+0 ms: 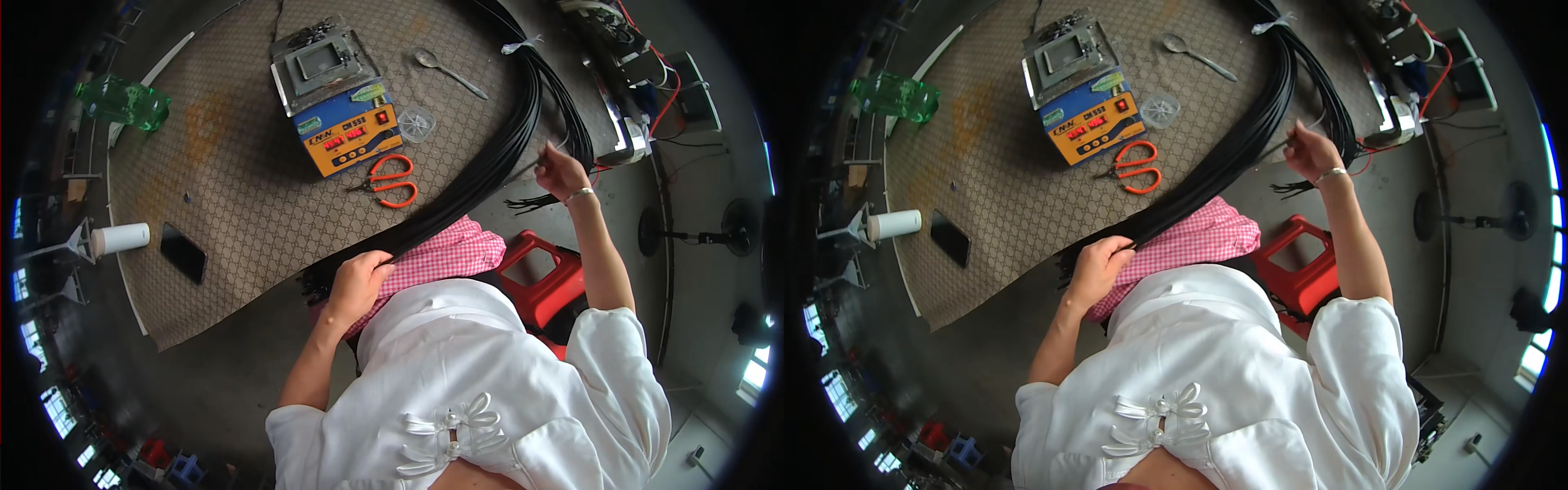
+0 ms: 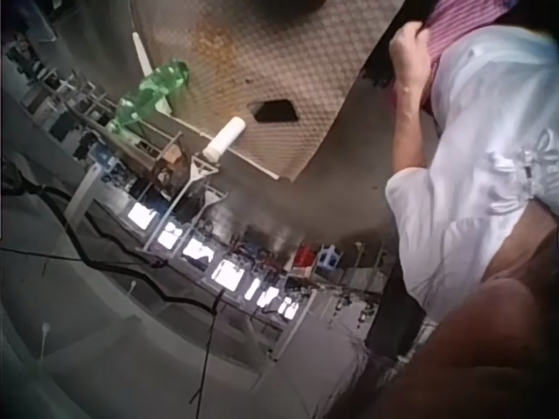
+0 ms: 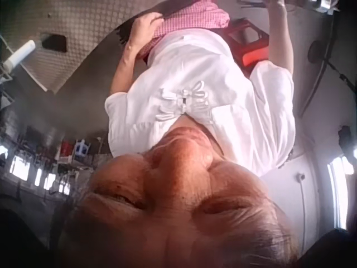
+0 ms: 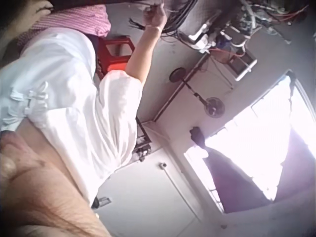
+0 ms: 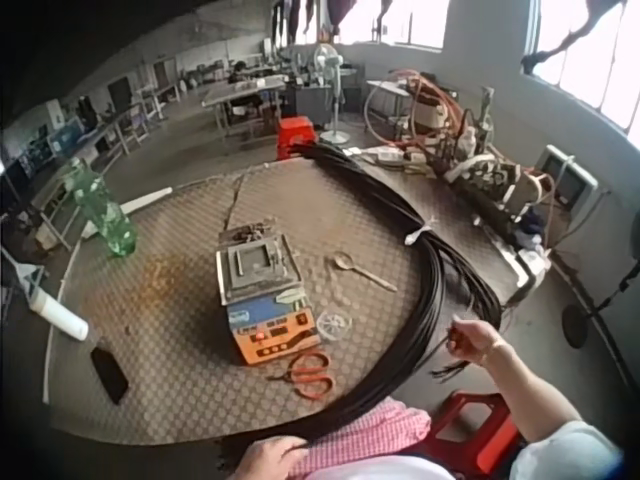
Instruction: The person is stripping small wires and assembling them into electronic components using a specialized tool on a workbench.
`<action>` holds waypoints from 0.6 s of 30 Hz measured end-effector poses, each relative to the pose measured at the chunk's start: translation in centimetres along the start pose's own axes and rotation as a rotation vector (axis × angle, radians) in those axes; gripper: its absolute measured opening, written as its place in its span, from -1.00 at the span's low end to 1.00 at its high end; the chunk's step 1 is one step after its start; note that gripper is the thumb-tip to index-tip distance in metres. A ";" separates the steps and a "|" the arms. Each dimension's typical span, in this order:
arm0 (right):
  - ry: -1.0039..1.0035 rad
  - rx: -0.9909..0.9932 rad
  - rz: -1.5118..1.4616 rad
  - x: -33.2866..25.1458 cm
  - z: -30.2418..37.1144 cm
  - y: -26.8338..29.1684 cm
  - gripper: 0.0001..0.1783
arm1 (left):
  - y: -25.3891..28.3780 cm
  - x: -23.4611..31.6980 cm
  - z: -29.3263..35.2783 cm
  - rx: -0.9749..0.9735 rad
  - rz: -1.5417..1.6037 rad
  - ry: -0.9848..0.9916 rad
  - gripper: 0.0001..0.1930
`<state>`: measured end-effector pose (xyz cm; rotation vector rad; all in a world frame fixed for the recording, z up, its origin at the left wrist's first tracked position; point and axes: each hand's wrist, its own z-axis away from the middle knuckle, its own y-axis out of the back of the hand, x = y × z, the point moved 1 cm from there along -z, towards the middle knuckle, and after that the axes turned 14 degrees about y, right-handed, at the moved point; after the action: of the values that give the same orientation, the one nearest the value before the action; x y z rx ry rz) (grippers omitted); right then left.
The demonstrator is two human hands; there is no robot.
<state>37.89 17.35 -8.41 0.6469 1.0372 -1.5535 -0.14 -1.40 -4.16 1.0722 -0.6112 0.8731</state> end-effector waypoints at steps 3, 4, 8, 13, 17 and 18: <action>0.127 0.080 1.558 -0.6 0.8 -4.0 -0.63 | 0.7 -0.1 0.8 0.121 -0.111 0.032 -0.84; 0.571 0.126 1.792 -0.1 2.6 -5.8 -0.65 | 0.4 -0.2 0.8 0.175 -0.098 0.043 -0.84; 1.216 -0.382 1.592 -1.7 8.2 -18.1 -0.77 | -3.2 -1.2 -0.4 0.236 0.209 0.055 -0.88; 0.691 -0.992 1.092 3.0 8.4 -20.2 -0.81 | -3.0 1.0 -1.7 0.158 0.260 -0.089 -0.85; 0.524 -0.926 1.056 3.4 6.1 -19.1 -0.88 | 0.3 -3.1 0.6 0.221 -0.045 -0.114 -0.82; 0.527 -0.938 1.026 3.5 5.5 -18.7 -0.87 | 1.2 -3.7 1.1 0.204 -0.044 -0.116 -0.82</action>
<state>19.73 11.02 -3.64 0.7257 1.3402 0.0584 -3.19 -3.25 -6.08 1.3232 -0.6017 0.8520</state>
